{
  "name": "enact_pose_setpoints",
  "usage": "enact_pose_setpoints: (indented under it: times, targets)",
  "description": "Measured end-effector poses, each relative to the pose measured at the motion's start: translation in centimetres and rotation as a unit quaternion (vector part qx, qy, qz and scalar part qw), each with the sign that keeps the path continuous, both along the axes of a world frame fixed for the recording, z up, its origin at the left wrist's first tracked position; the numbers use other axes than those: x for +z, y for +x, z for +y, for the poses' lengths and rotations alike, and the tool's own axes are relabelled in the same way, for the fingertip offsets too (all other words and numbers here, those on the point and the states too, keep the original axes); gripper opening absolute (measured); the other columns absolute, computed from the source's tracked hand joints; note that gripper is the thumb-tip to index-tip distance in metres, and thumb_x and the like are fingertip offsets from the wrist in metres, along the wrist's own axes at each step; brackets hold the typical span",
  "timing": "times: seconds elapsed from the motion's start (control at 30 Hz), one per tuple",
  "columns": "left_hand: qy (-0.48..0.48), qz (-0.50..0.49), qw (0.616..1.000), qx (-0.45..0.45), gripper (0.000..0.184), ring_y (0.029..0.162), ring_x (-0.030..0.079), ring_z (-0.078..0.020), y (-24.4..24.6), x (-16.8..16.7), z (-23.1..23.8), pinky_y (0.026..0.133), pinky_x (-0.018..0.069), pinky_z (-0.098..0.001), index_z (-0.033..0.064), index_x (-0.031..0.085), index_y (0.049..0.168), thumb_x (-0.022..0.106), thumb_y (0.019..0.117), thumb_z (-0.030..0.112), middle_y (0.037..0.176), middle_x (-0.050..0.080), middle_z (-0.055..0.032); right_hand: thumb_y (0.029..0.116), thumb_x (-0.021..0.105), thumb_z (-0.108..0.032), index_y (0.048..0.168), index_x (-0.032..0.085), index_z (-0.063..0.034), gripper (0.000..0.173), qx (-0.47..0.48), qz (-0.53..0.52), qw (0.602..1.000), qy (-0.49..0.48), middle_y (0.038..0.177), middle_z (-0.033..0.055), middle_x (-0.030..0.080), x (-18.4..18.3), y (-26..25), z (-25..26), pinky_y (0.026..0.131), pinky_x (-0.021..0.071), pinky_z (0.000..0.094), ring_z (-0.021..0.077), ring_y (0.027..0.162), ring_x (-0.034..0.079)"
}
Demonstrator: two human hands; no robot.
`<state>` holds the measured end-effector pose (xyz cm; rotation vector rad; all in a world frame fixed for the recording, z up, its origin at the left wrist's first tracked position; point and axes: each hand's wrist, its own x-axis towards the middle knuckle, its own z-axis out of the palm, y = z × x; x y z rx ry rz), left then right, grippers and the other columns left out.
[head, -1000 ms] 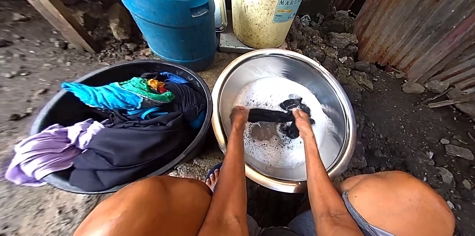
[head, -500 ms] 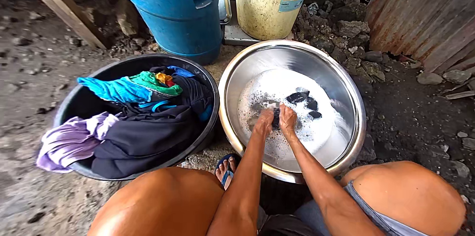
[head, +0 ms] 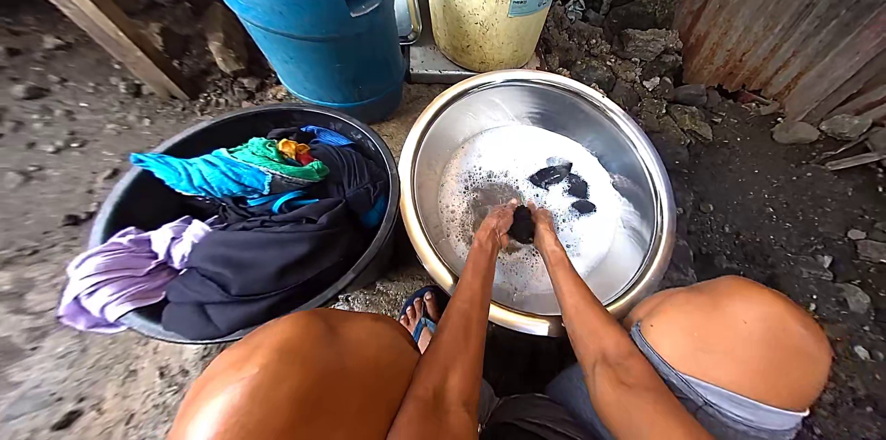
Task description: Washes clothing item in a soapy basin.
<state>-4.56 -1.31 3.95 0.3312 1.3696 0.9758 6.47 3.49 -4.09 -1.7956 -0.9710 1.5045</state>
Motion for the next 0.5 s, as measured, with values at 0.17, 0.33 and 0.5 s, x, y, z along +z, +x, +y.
enact_pose_setpoints:
  times: [0.17, 0.33, 0.5]
  targets:
    - [-0.108, 0.127, 0.986, 0.005, 0.050, 0.112, 0.064, -0.0363, -2.4, -3.0, -0.7, 0.090, 0.0543, -0.0473, 0.0001, 0.043, 0.149, 0.048, 0.1101, 0.031, 0.139, 0.054, -0.0283, 0.1119, 0.043, -0.032, 0.142, 0.052, 0.0071, 0.050, -0.073, -0.083, 0.991, -0.074, 0.147, 0.0296, 0.050, -1.0, 3.8, 0.2, 0.113, 0.0377, 0.0573, 0.0400, 0.139, 0.047]
    - [-0.153, -0.016, 0.988, 0.029, 0.065, 0.113, 0.062, -0.0456, -2.3, -4.4, -0.9, 0.084, 0.0534, -0.0618, 0.0085, 0.041, 0.151, 0.037, 0.1079, 0.057, 0.140, 0.053, -0.0300, 0.1129, 0.038, -0.026, 0.134, 0.059, 0.0068, 0.045, 0.090, 0.006, 0.995, 0.041, 0.135, 0.0277, 0.060, 1.0, -2.3, -2.1, 0.110, 0.0445, 0.0518, 0.0349, 0.127, 0.058]
    - [-0.051, 0.045, 0.984, 0.166, 0.045, 0.112, 0.063, -0.0292, 0.3, 5.8, -2.5, 0.098, 0.0495, -0.0374, -0.0075, 0.043, 0.145, 0.025, 0.1153, 0.020, 0.135, 0.057, -0.0283, 0.1093, 0.040, -0.030, 0.092, 0.071, 0.0052, 0.050, 0.333, -0.157, 0.902, 0.225, 0.090, 0.0207, 0.071, 11.6, -9.3, -7.9, 0.092, 0.0500, 0.0516, 0.0334, 0.097, 0.069]
